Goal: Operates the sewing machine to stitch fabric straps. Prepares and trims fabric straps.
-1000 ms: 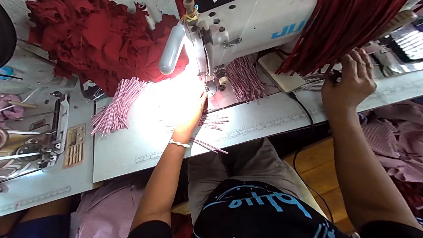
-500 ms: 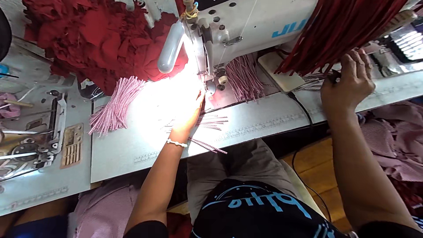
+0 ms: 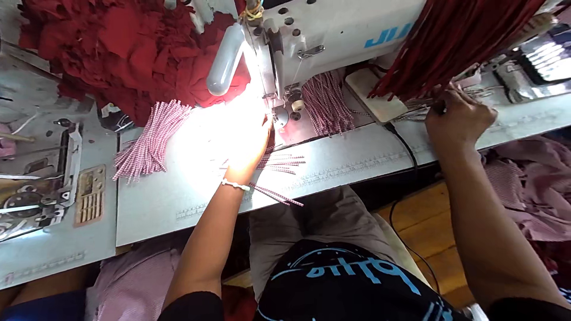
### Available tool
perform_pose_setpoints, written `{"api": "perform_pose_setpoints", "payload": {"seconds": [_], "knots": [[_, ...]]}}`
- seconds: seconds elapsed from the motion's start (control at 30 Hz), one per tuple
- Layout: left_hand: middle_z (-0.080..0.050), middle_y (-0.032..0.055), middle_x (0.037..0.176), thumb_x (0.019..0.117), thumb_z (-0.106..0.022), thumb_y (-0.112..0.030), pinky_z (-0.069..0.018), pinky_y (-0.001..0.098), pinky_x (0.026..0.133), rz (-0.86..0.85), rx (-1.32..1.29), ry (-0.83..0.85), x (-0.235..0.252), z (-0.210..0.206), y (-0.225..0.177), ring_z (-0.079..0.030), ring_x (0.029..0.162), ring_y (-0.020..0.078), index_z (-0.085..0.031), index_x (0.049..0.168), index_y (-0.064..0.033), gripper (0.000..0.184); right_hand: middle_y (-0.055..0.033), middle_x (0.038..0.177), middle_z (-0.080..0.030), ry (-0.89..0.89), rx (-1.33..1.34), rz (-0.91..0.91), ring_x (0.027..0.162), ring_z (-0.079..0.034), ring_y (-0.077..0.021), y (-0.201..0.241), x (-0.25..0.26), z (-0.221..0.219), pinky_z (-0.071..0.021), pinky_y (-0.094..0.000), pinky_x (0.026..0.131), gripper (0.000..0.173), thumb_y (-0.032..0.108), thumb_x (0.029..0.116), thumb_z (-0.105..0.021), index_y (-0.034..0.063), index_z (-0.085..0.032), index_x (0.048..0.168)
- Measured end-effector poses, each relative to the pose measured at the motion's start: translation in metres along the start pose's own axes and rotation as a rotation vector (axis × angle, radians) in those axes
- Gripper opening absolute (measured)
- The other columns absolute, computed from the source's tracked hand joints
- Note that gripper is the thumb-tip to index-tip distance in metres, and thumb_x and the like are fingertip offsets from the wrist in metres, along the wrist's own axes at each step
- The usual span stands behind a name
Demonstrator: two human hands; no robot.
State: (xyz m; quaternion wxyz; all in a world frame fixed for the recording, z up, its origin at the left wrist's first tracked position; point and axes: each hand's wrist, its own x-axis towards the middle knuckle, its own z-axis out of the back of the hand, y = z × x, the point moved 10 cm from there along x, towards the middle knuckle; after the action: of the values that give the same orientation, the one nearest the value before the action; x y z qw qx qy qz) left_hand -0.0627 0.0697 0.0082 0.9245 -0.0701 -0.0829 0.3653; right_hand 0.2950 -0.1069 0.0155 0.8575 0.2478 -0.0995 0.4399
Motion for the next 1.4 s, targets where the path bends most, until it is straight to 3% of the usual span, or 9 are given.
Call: {"api": "perform_pose_setpoints", "payload": {"seconds": [0.2, 0.47, 0.6, 0.77, 1.0, 1.1, 1.17, 1.23, 1.4], "knots": [[-0.055, 0.0145, 0.148, 0.1021, -0.053, -0.004, -0.0555, 0.0533, 0.086, -0.003, 0.023, -0.011, -0.002, -0.004, -0.002, -0.066, 0.113, 0.0375, -0.056, 0.146, -0.0105, 0.044, -0.0257, 0.143, -0.060, -0.063, 0.010, 0.020, 0.133, -0.056, -0.0478, -0.001, -0.001, 0.002, -0.0422, -0.0686, 0.105, 0.036, 0.009, 0.1024, -0.048, -0.0017, -0.063, 0.133], [-0.069, 0.0167, 0.120, 0.1013, -0.050, -0.002, -0.0508, 0.0516, 0.094, -0.016, -0.037, -0.092, 0.025, 0.005, 0.005, -0.066, 0.111, 0.0344, -0.073, 0.125, -0.0070, 0.033, -0.0207, 0.152, -0.053, -0.198, 0.033, 0.072, 0.143, -0.048, -0.0427, 0.005, -0.004, 0.017, -0.0385, -0.0594, 0.115, 0.044, 0.006, 0.1008, -0.049, 0.0049, -0.056, 0.145], [-0.066, 0.0230, 0.127, 0.1078, -0.050, -0.017, -0.0516, 0.0582, 0.093, 0.128, -0.109, -0.089, -0.012, 0.020, 0.013, -0.066, 0.112, 0.0423, -0.065, 0.132, -0.0048, 0.031, -0.0206, 0.151, -0.054, -0.218, 0.040, 0.094, 0.144, -0.047, -0.0420, 0.005, -0.002, 0.018, -0.0369, -0.0564, 0.118, 0.044, 0.006, 0.1007, -0.050, 0.0041, -0.056, 0.144], [-0.072, 0.0221, 0.105, 0.1072, -0.053, -0.035, -0.0504, 0.0630, 0.088, 0.299, -0.162, -0.127, -0.032, 0.023, 0.040, -0.068, 0.101, 0.0416, -0.072, 0.115, -0.0036, 0.037, -0.0219, 0.151, -0.053, -0.231, 0.039, 0.118, 0.145, -0.045, -0.0428, 0.004, -0.003, 0.018, -0.0360, -0.0558, 0.119, 0.044, 0.006, 0.0994, -0.052, 0.0022, -0.056, 0.143], [-0.070, 0.0250, 0.116, 0.1074, -0.054, -0.022, -0.0491, 0.0634, 0.093, 0.253, -0.081, -0.074, -0.030, 0.020, 0.035, -0.066, 0.109, 0.0451, -0.071, 0.121, -0.0020, 0.030, -0.0235, 0.152, -0.051, -0.219, 0.040, 0.112, 0.146, -0.043, -0.0433, 0.005, -0.004, 0.018, -0.0350, -0.0562, 0.119, 0.044, 0.010, 0.1014, -0.051, 0.0000, -0.055, 0.144], [-0.070, 0.0256, 0.110, 0.1093, -0.047, -0.019, -0.0511, 0.0629, 0.087, 0.205, -0.174, -0.098, -0.030, 0.014, 0.024, -0.068, 0.103, 0.0451, -0.070, 0.123, -0.0038, 0.030, -0.0228, 0.152, -0.052, -0.215, 0.041, 0.117, 0.147, -0.043, -0.0422, 0.004, -0.002, 0.016, -0.0338, -0.0558, 0.120, 0.044, 0.010, 0.1008, -0.051, 0.0014, -0.055, 0.144], [-0.069, 0.0234, 0.118, 0.1094, -0.044, -0.013, -0.0527, 0.0588, 0.088, 0.105, -0.188, -0.077, -0.023, 0.009, 0.013, -0.068, 0.105, 0.0421, -0.066, 0.132, -0.0066, 0.031, -0.0225, 0.152, -0.052, -0.216, 0.045, 0.116, 0.147, -0.043, -0.0421, 0.005, -0.002, 0.016, -0.0337, -0.0557, 0.120, 0.044, 0.009, 0.1006, -0.051, 0.0014, -0.055, 0.144], [-0.067, 0.0187, 0.119, 0.1043, -0.051, -0.005, -0.0554, 0.0516, 0.084, -0.015, -0.111, -0.102, -0.012, 0.011, 0.001, -0.069, 0.101, 0.0360, -0.067, 0.125, -0.0065, 0.026, -0.0224, 0.152, -0.052, -0.216, 0.049, 0.112, 0.147, -0.042, -0.0421, 0.006, -0.002, 0.017, -0.0338, -0.0553, 0.120, 0.044, 0.009, 0.1005, -0.051, 0.0011, -0.055, 0.143], [-0.067, 0.0175, 0.123, 0.1038, -0.052, -0.004, -0.0558, 0.0497, 0.085, -0.024, -0.085, -0.111, -0.005, 0.013, -0.006, -0.069, 0.102, 0.0347, -0.066, 0.130, -0.0066, 0.030, -0.0231, 0.152, -0.052, -0.214, 0.062, 0.111, 0.147, -0.042, -0.0419, 0.007, -0.002, 0.018, -0.0334, -0.0543, 0.121, 0.043, 0.006, 0.1000, -0.051, -0.0009, -0.055, 0.143]]}}
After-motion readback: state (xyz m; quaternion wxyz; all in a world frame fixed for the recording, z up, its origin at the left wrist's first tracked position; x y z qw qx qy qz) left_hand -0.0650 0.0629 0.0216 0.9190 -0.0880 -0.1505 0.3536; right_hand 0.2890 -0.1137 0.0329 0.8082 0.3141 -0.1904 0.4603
